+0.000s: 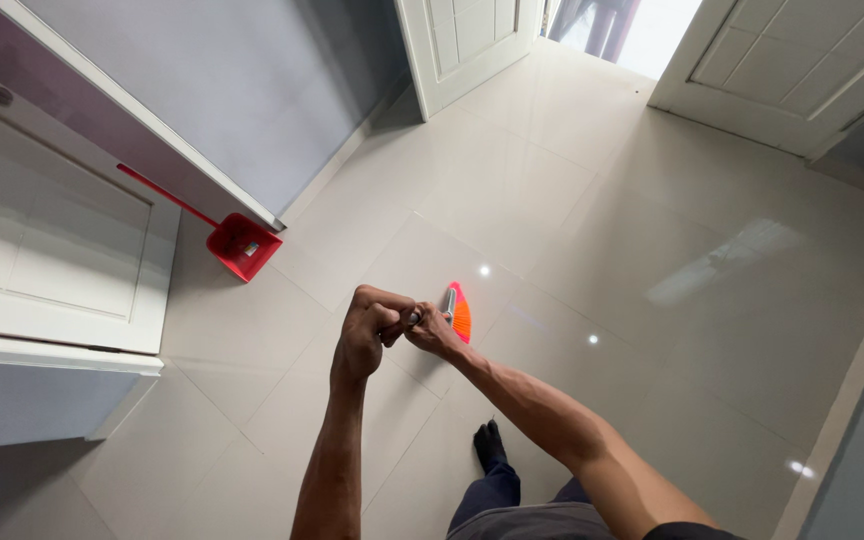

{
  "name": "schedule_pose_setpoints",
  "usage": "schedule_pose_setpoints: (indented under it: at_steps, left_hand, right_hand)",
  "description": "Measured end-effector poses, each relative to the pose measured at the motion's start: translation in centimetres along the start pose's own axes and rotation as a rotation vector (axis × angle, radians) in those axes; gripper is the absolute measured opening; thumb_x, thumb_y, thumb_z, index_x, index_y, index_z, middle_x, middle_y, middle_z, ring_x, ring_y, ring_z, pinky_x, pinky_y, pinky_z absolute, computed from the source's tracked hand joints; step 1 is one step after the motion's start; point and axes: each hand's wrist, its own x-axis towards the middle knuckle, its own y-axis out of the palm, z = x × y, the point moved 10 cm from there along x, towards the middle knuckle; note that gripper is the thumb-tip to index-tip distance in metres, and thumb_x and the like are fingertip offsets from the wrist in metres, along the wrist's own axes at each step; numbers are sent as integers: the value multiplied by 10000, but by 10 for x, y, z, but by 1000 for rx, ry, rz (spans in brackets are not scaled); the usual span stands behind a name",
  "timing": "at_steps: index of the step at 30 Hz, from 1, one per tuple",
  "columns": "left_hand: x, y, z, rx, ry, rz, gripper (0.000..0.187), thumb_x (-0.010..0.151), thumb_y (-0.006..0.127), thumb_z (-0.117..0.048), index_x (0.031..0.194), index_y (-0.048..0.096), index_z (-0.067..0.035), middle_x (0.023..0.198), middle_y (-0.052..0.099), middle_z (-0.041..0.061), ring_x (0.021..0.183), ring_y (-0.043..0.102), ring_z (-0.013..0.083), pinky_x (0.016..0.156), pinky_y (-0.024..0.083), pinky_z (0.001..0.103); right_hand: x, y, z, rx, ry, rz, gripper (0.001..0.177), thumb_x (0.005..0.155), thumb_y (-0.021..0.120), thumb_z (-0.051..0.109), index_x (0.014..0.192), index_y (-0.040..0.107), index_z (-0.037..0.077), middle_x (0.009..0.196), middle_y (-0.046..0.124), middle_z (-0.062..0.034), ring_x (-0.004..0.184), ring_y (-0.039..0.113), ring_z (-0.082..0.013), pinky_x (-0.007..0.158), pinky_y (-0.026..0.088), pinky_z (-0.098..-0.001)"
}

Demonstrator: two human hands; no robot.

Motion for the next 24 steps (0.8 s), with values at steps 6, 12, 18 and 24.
schedule_pose_setpoints:
  at_steps: [6, 12, 18, 24]
  left_hand:
    - [-8, 1, -39, -73, 160, -20, 333, 786, 423, -213, 506, 371, -40, 441, 298, 16, 393, 248, 91, 403, 194, 284]
    - [7, 68, -48, -343, 166, 175, 384, 845, 424, -252, 524, 276, -101, 462, 255, -1, 395, 244, 104, 396, 198, 282]
    - [5, 181, 54, -669, -53, 286, 376, 833, 409, -259, 514, 269, -115, 456, 252, 8, 416, 215, 131, 412, 211, 295]
    - [-44, 284, 182, -723, -323, 273, 289, 802, 355, -252, 544, 294, -137, 493, 295, 31, 479, 301, 178, 509, 332, 335]
  right_hand:
    - [-15, -3, 49, -316, -120, -19, 290, 891, 614, 19, 650, 467, -48, 506, 427, -87, 513, 360, -129, 454, 306, -400]
    - [-110, -76, 52, -364, 38, -165, 440, 989, 633, 154, 611, 498, -27, 520, 363, -75, 494, 323, -125, 435, 292, -398]
    - [-258, -177, -64, -509, 651, -203, 465, 897, 741, 427, 585, 611, 107, 480, 455, 18, 429, 419, -120, 435, 327, -365]
    - [-391, -223, -176, -461, 826, -328, 439, 860, 752, 465, 604, 645, 125, 501, 523, 40, 460, 473, -109, 468, 369, -347]
